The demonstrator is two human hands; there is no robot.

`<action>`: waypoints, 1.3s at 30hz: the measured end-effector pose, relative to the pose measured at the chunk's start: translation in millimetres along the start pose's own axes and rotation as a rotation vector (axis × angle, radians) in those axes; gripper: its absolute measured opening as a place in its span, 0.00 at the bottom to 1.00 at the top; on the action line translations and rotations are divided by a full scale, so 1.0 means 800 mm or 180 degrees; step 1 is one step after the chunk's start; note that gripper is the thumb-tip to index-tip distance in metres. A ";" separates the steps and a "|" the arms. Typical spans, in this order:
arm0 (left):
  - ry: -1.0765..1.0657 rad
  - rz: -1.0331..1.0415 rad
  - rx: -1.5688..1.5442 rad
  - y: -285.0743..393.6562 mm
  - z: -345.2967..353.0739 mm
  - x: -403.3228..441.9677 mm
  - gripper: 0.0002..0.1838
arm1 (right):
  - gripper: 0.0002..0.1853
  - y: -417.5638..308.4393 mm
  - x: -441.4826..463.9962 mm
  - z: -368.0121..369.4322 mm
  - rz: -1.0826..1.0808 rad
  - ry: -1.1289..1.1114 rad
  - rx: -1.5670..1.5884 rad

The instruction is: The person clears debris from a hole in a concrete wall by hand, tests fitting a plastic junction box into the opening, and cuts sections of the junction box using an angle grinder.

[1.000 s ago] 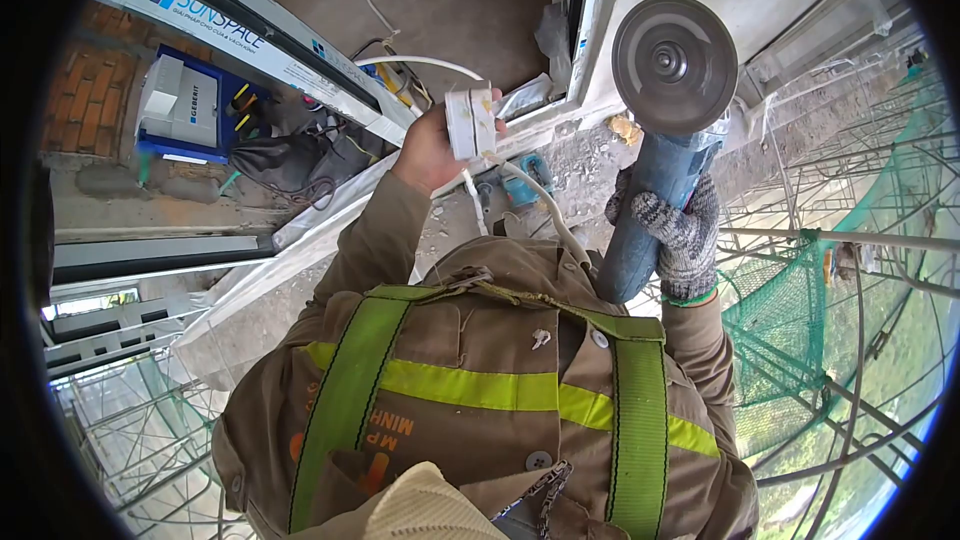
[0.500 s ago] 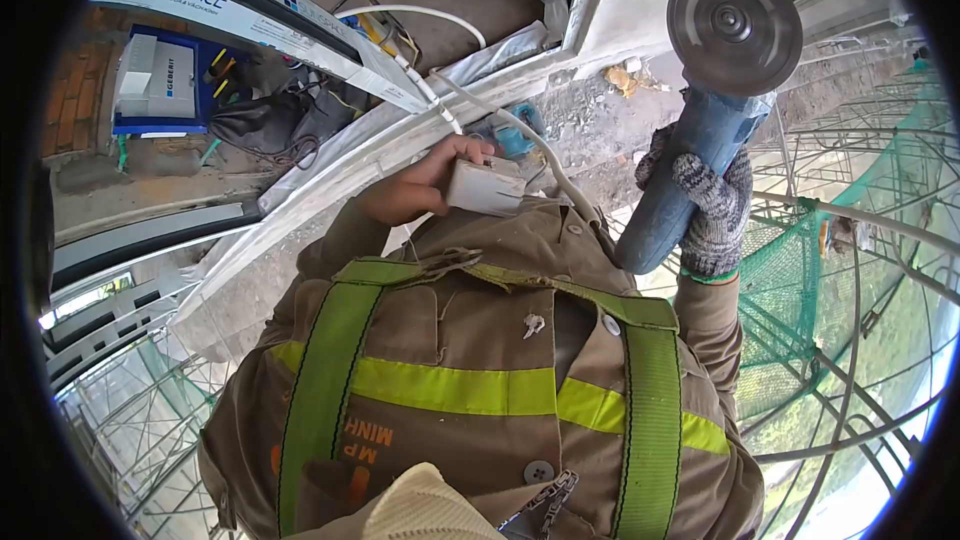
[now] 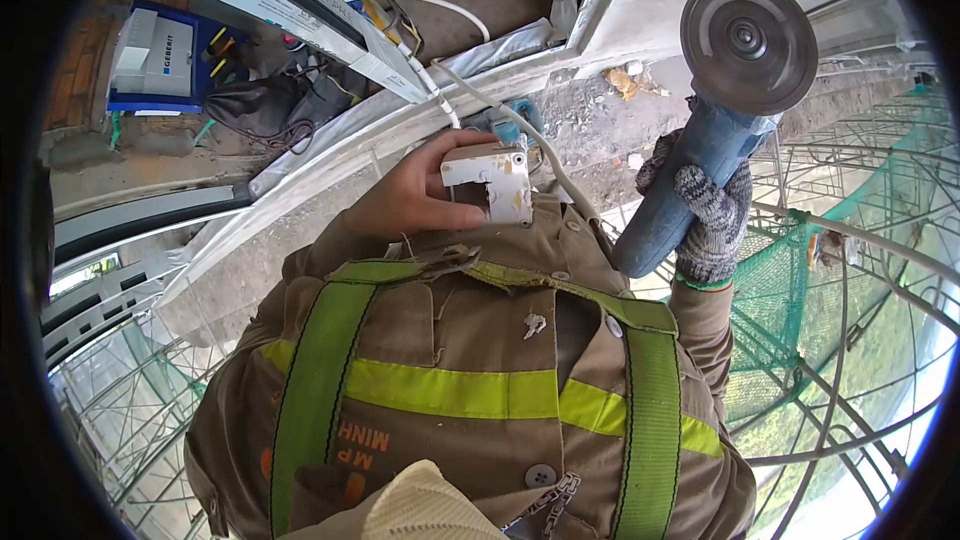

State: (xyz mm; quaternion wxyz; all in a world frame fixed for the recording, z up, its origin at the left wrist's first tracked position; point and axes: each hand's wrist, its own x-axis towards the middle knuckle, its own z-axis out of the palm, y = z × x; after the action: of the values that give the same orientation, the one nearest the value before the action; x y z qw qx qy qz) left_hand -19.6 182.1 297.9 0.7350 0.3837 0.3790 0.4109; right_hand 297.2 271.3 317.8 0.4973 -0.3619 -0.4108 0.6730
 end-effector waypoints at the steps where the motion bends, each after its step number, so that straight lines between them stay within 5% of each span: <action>1: -0.0151 -0.0189 0.0043 0.001 0.001 -0.001 0.35 | 0.46 0.001 0.000 -0.002 0.0003 -0.0003 -0.0010; 10: 0.0303 -0.0069 0.0625 -0.008 -0.001 0.007 0.29 | 0.47 0.009 -0.002 -0.004 0.0069 -0.0061 0.0169; 13: 0.0277 -0.0432 -0.0429 -0.004 0.000 0.007 0.25 | 0.47 0.004 -0.004 -0.001 0.0124 -0.0042 0.0110; 17: 0.0061 -0.0191 -0.0326 0.002 0.003 0.005 0.24 | 0.46 0.003 -0.005 0.004 0.0105 0.0022 0.0021; 20: -0.0025 -0.0005 -0.0216 0.010 0.012 -0.001 0.22 | 0.32 0.007 -0.006 0.002 -0.0159 -0.0013 0.0203; 22: -0.0065 0.0088 -0.0182 0.007 0.011 -0.003 0.21 | 0.32 0.009 -0.009 0.001 -0.0198 0.0026 0.0147; 26: 0.0285 -0.0002 -0.0373 -0.011 -0.005 0.015 0.19 | 0.33 0.009 -0.008 -0.005 -0.0314 0.0086 0.0005; 30: 0.1166 0.0967 0.0633 -0.017 -0.032 0.053 0.19 | 0.35 0.004 -0.010 -0.007 -0.0397 0.0063 -0.0215; 32: 0.1915 0.0521 -0.0621 -0.005 -0.037 0.080 0.18 | 0.37 -0.001 -0.009 -0.003 -0.0454 0.0045 -0.0438; 39: 0.1857 0.0515 -0.1394 0.047 -0.042 0.162 0.16 | 0.34 -0.023 -0.008 0.034 -0.0686 -0.0101 -0.1178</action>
State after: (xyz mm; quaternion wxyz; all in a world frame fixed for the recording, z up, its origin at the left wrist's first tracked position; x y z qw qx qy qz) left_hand -11.8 319.8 285.4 0.6260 0.1129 0.4441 0.6310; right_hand 281.6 262.9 346.1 0.4849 -0.3904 -0.5715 0.5346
